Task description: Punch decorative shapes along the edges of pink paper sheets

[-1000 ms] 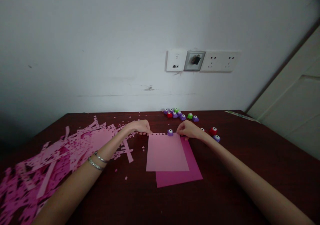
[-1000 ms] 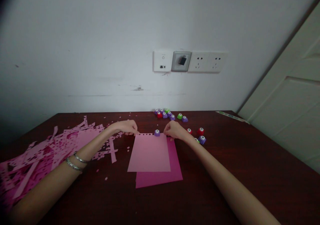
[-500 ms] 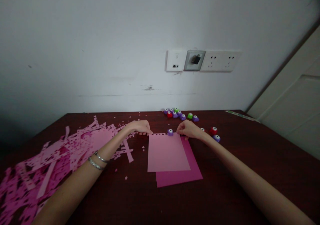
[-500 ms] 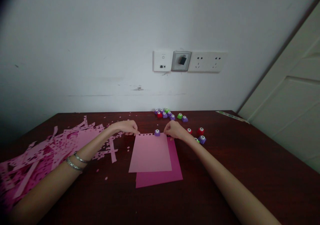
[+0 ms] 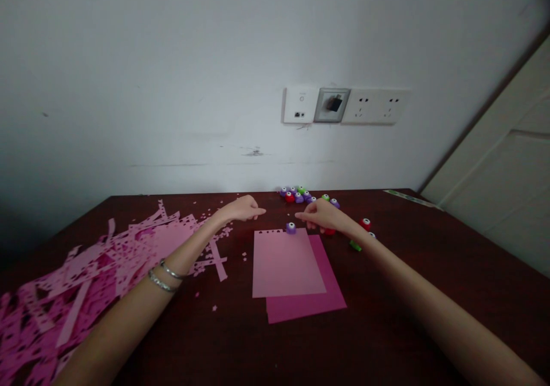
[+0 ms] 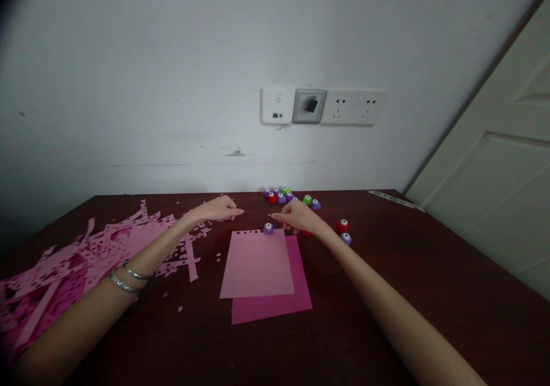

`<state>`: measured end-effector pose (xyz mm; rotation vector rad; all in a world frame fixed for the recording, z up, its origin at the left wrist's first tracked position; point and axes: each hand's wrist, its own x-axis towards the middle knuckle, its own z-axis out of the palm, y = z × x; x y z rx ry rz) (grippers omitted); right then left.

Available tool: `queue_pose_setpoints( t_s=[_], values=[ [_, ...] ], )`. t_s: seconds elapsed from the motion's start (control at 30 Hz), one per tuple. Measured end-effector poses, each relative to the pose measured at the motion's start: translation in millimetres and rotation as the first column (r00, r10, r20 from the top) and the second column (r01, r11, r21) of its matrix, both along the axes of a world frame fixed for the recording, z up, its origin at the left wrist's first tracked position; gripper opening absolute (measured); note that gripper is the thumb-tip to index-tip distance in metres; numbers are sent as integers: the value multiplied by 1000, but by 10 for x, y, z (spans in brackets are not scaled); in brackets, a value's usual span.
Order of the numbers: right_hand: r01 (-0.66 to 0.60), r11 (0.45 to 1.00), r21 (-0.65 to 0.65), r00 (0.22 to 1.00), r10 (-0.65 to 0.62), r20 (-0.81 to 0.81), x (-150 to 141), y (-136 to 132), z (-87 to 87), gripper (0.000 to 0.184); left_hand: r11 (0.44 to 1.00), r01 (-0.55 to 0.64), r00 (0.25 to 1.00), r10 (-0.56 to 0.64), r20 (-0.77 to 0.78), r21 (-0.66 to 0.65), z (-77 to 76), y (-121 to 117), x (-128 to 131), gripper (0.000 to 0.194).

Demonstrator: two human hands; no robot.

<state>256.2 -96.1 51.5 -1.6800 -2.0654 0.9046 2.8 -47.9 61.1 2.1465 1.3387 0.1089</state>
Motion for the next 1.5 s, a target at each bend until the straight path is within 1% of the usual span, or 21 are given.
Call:
queue_pose_setpoints(
  t_s=[0.1,0.2,0.27,0.4,0.5,0.67,0.73,0.8,0.93,1.0,1.03,1.1,1.17,1.2,1.23,1.27,1.3,1.33,1.37,1.43,1.5],
  values=[
    [-112,987,-118,993,109,-34,-45,67,-8,49,997,57,994,-53,92,-42,51,-23,162,45],
    [-165,967,-193,986,166,-9,-80,133,-45,51,982,101,986,-78,145,-157,84,-51,345,48],
    [-175,957,-232,984,180,2,-97,160,-62,51,963,130,983,-94,158,-235,64,-45,453,51],
    [-157,939,-307,985,170,16,-138,183,-73,47,906,199,977,-153,148,-374,-61,45,602,54],
    [-166,919,-358,981,192,38,-171,199,-67,47,862,215,976,-170,139,-459,-147,143,654,54],
    [-175,873,-456,972,228,64,-220,222,-17,49,772,234,972,-186,141,-591,-184,261,686,49],
    [-158,870,-466,971,223,86,-250,206,20,48,744,233,972,-186,141,-626,-188,284,701,48],
    [-128,884,-450,972,203,122,-288,168,63,46,732,237,971,-185,148,-639,-197,294,717,46],
    [-55,920,-387,977,130,169,-355,75,112,43,742,214,977,-162,140,-635,-200,267,730,45],
    [-45,930,-365,981,110,159,-359,53,101,44,762,199,980,-152,128,-617,-177,225,717,45],
    [-46,932,-361,984,106,147,-350,52,86,44,787,193,981,-148,124,-586,-161,194,707,44],
    [-56,938,-343,989,98,107,-318,62,49,44,873,172,984,-133,116,-457,-125,109,681,44],
    [-56,952,-303,995,78,63,-274,77,6,43,960,139,988,-117,103,-243,-98,-17,659,44],
    [-56,960,-273,997,71,43,-251,82,-14,42,987,114,990,-104,91,-114,-91,-101,651,44],
    [-58,969,-241,997,66,28,-230,83,-32,41,996,87,993,-88,77,17,-91,-199,644,44],
    [-62,975,-211,998,67,18,-211,80,-48,42,987,55,996,-65,62,152,-97,-312,638,43],
    [-67,980,-186,997,70,11,-193,74,-60,43,959,21,998,-36,48,283,-112,-436,631,40],
    [-71,984,-164,997,72,3,-175,63,-68,44,920,5,999,-22,39,393,-134,-568,622,36],
    [-73,988,-139,997,73,-7,-158,50,-71,46,877,22,999,-39,26,480,-164,-701,610,33],
    [-84,994,-65,996,83,-24,-124,18,-70,47,786,145,987,-160,-29,601,-243,-946,575,30],
    [-118,992,38,993,119,-24,-95,-13,-68,43,730,240,967,-237,-92,640,-334,-1133,531,30]
  ],
)
